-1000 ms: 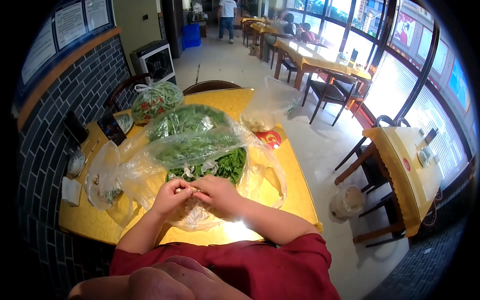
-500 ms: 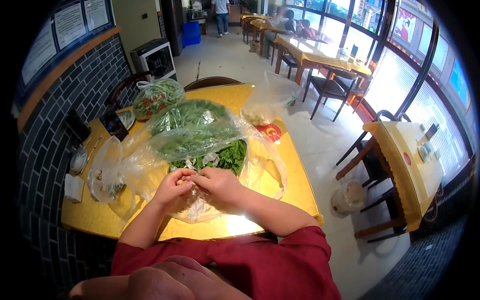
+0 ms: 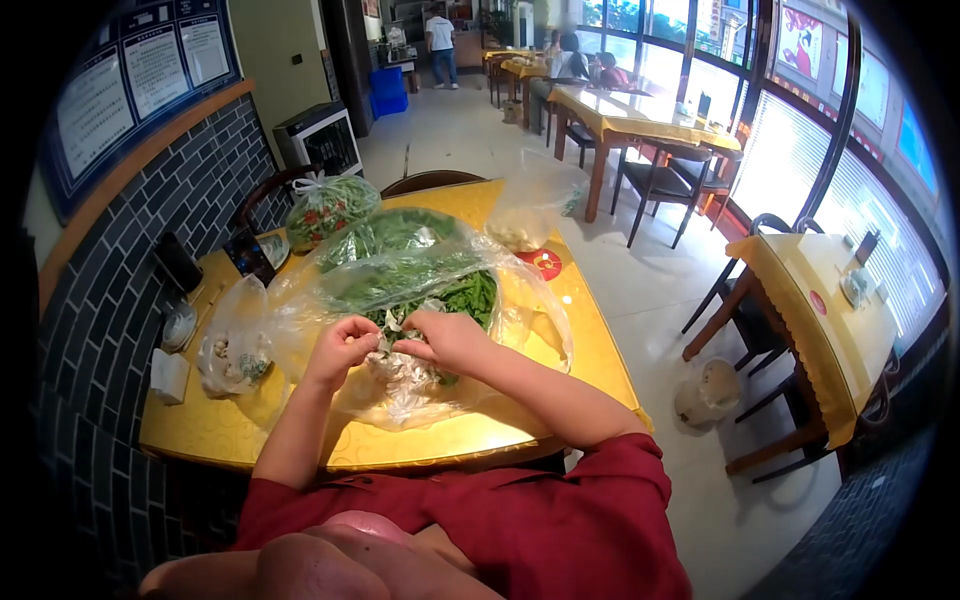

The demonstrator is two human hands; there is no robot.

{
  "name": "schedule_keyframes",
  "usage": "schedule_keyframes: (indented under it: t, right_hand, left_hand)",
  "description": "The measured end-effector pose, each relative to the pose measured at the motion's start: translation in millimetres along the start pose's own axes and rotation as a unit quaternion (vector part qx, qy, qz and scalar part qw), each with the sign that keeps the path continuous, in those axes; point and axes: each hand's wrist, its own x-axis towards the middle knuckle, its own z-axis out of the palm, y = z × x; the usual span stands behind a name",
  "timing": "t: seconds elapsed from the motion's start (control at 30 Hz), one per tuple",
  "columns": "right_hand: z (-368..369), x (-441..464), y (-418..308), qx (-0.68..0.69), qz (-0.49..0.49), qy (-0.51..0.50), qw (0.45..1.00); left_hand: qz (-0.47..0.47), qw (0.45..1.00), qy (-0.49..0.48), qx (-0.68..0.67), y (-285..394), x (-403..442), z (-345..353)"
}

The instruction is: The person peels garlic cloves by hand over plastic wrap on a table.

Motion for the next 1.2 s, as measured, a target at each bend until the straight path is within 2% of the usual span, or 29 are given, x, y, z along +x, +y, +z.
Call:
schedule_keyframes:
  t: [0.03, 0.07, 0.17, 0.2, 0.3, 0.33, 0.43, 0.5, 0.63, 0.7, 0.8, 0.9, 0.93, 0.97, 1.03, 1.1, 1.13, 1.2]
  right_hand:
    - [-3, -1, -1, -0.014, 0.022, -0.031, 0.999]
    - [0, -4, 4, 0.005, 0.003, -0.005, 1.0]
    - [-2, -13, 17, 0.102, 0.017, -0.058, 0.993]
    - [-1, -17, 20, 0.129, -0.005, -0.036, 0.991]
    - [-26, -32, 24, 0.316, 0.172, -0.135, 0.923]
    - [-37, -35, 24, 0.367, 0.192, -0.13, 0.901]
    - [-68, -34, 38, 0.457, 0.236, -0.101, 0.852]
    - [-89, -26, 41, 0.452, 0.271, -0.008, 0.85]
    - [-142, -2, 74, 0.512, 0.202, 0.11, 0.828]
    - [-175, 17, 97, 0.486, 0.202, 0.147, 0.838]
    - [-200, 52, 128, 0.409, 0.216, 0.252, 0.85]
    - [-212, 83, 202, 0.324, 0.272, 0.216, 0.88]
    - [-209, 93, 244, 0.179, 0.22, 0.161, 0.945]
    - [-206, 102, 289, 0.028, 0.162, 0.102, 0.981]
    - [-199, 116, 293, -0.016, 0.175, 0.061, 0.983]
    - [-183, 113, 223, 0.202, 0.319, 0.096, 0.921]
    - [-183, 112, 210, 0.091, 0.312, 0.08, 0.942]
    - [-183, 119, 215, 0.107, 0.339, 0.069, 0.932]
  left_hand:
    - [0.025, 0.999, -0.001, 0.029, 0, 1, -3]
    - [0.049, 0.997, -0.002, 0.057, 0, 2, -6]
    - [0.012, 0.997, 0.0, 0.081, 14, -3, -12]
    - [0.0, 0.997, 0.003, 0.078, 16, -4, -13]
    - [-0.026, 0.997, -0.014, 0.077, 7, -5, -24]
    - [-0.029, 0.996, -0.011, 0.079, 5, -6, -26]
    - [-0.046, 0.996, -0.009, 0.078, 0, -7, -28]
    - [-0.062, 0.996, -0.003, 0.058, -4, -5, -28]
    - [-0.058, 0.998, -0.003, 0.001, -12, -5, -28]
    - [-0.054, 0.996, -0.007, -0.072, -23, -3, -33]
    - [-0.066, 0.993, -0.028, -0.091, -22, -6, -35]
    - [-0.109, 0.984, -0.055, -0.133, -19, -8, -37]
    - [-0.117, 0.983, -0.07, -0.125, -22, -8, -42]
    - [-0.122, 0.983, -0.062, -0.125, -20, -8, -41]
    - [-0.133, 0.982, -0.048, -0.127, -15, -8, -33]
    - [-0.129, 0.977, -0.07, -0.156, -26, -7, -38]
    - [-0.139, 0.973, -0.076, -0.168, -28, -7, -40]
    - [-0.157, 0.967, -0.086, -0.184, -27, -7, -40]
